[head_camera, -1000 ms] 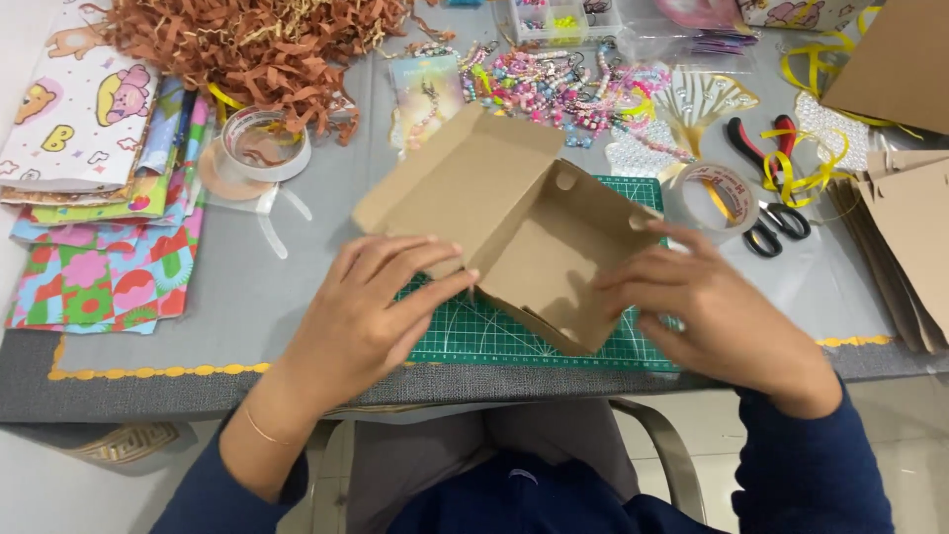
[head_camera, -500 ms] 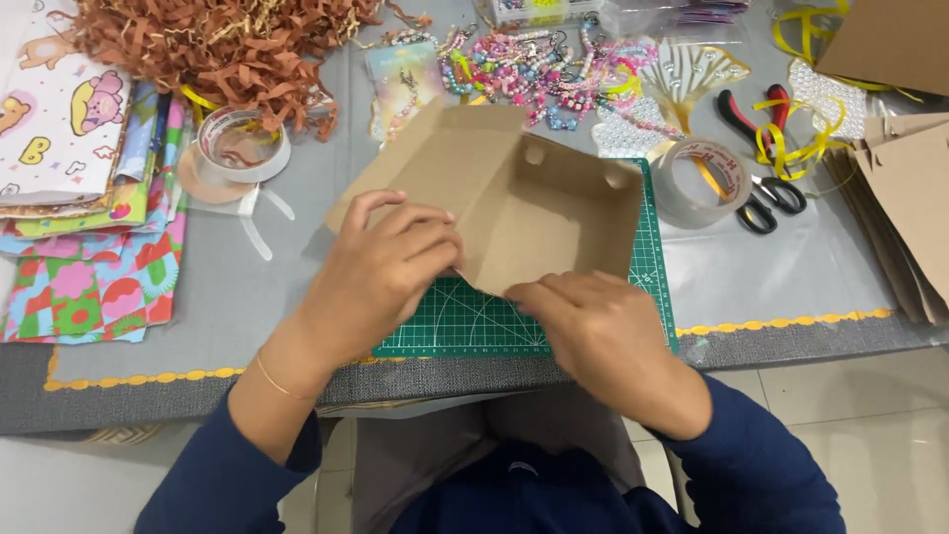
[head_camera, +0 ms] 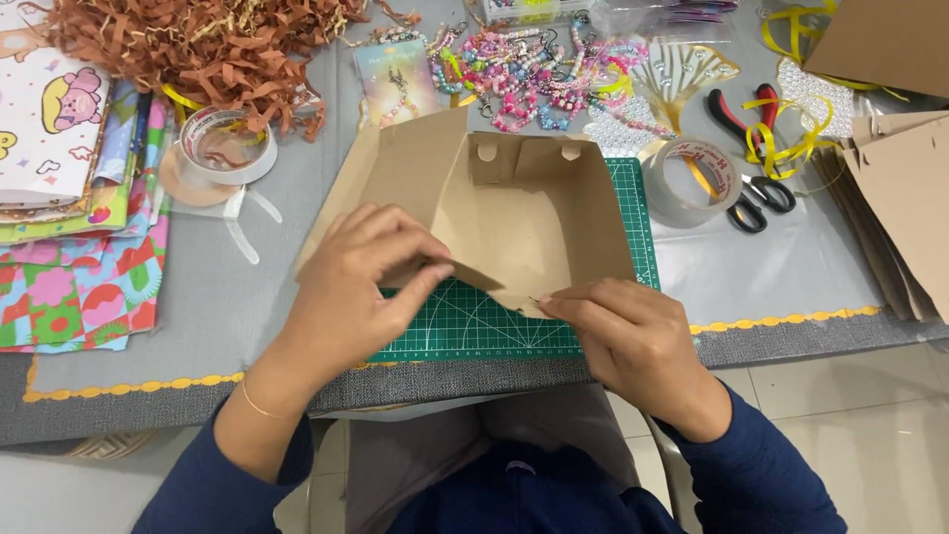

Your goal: Folding a cardboard gift box and filling it with shredded paper filler.

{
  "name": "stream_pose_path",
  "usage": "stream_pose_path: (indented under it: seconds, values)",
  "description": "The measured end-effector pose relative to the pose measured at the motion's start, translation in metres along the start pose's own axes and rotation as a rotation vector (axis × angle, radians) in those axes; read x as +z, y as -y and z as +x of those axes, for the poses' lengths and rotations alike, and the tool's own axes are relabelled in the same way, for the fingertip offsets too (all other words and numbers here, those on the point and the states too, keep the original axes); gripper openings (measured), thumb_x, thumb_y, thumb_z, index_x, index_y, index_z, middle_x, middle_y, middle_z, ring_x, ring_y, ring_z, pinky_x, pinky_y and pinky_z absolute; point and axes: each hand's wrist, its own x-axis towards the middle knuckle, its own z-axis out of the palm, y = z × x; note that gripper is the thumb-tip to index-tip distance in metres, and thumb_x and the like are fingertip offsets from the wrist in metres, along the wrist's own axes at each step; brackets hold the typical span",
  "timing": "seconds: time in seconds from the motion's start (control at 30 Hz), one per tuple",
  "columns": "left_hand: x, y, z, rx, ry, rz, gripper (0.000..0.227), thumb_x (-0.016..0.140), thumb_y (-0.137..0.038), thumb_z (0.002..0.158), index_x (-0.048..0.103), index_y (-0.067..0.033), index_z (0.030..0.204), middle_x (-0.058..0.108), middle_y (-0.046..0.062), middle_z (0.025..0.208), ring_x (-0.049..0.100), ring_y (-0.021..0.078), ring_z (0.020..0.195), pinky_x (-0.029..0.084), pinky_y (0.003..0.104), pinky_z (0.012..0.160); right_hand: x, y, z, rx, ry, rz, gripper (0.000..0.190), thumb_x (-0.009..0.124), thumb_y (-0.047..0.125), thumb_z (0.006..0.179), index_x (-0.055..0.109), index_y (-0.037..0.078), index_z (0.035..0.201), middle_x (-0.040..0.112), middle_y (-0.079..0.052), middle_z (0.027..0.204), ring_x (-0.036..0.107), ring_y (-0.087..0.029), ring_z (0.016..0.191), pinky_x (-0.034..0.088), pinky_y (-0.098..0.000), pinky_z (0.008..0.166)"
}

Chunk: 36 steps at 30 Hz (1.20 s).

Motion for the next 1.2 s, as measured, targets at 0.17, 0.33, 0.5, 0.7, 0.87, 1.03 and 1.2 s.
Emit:
stream_pose_path:
  seconds: [0.17,0.33,0.5,0.7,0.87,1.03,1.2]
  values:
    - [0.009,-0.021,0.002,0.172,0.09,0.152,0.01,0.075,-0.016,0.092,0.079,-0.0134,0.101,0.066,-0.001,0.09,0.056,0.0223,0.089,0.036,0.04,0.08,0.003,0.009,0.01,-0.059,0.019,-0.128,0.014,0.063,-0.005,0.097,0.071,0.007,0.097,0.071,-0.004,0.09,0.064,-0.023,0.07,0.047,-0.0332,0.059]
    - [0.027,-0.033,0.015,0.129,0.287,0.194,0.009,0.067,-0.015,0.093,0.074,-0.0169,0.089,0.073,-0.002,0.083,0.061,0.0269,0.085,0.033,0.043,0.077,0.013,0.017,0.013,-0.165,-0.04,-0.205,0.013,0.068,-0.004,0.098,0.074,0.006,0.102,0.062,-0.007,0.091,0.056,-0.02,0.067,0.047,-0.0324,0.053]
    - [0.034,-0.035,0.031,0.022,0.435,0.231,0.012,0.068,-0.022,0.094,0.074,-0.0186,0.084,0.076,-0.003,0.081,0.066,0.0261,0.086,0.037,0.043,0.079,0.021,0.014,0.001,-0.223,-0.077,-0.068,0.002,0.068,-0.006,0.096,0.068,-0.006,0.098,0.065,-0.018,0.095,0.067,-0.032,0.081,0.059,-0.0402,0.072]
    - [0.042,-0.03,0.036,-0.04,0.476,0.247,0.017,0.073,-0.025,0.093,0.068,-0.0193,0.078,0.073,-0.003,0.073,0.067,0.0261,0.078,0.038,0.041,0.079,0.028,0.014,-0.001,-0.258,-0.151,-0.095,0.004,0.068,-0.007,0.095,0.067,-0.007,0.091,0.071,-0.02,0.102,0.07,-0.033,0.088,0.065,-0.042,0.085]
    - [0.045,-0.029,0.036,-0.027,0.479,0.295,0.015,0.072,-0.024,0.094,0.067,-0.0199,0.08,0.071,-0.003,0.07,0.067,0.0271,0.079,0.038,0.043,0.078,0.032,0.013,-0.001,-0.249,-0.187,-0.091,0.004,0.069,-0.007,0.094,0.067,-0.006,0.091,0.073,-0.02,0.103,0.071,-0.032,0.089,0.066,-0.0414,0.084]
    - [0.044,-0.031,0.037,-0.033,0.48,0.326,0.015,0.071,-0.025,0.096,0.066,-0.0195,0.082,0.07,-0.002,0.067,0.067,0.0274,0.078,0.037,0.042,0.076,0.03,0.014,0.001,-0.235,-0.176,-0.076,0.004,0.065,-0.007,0.096,0.067,-0.006,0.092,0.072,-0.019,0.101,0.069,-0.032,0.086,0.064,-0.0406,0.081]
    - [0.046,-0.026,0.036,-0.04,0.469,0.338,0.014,0.07,-0.024,0.096,0.067,-0.0205,0.083,0.07,-0.003,0.068,0.066,0.026,0.079,0.037,0.043,0.078,0.03,0.012,0.0,-0.254,-0.159,-0.072,0.003,0.067,-0.007,0.095,0.067,-0.007,0.092,0.072,-0.019,0.101,0.07,-0.032,0.087,0.065,-0.0405,0.083]
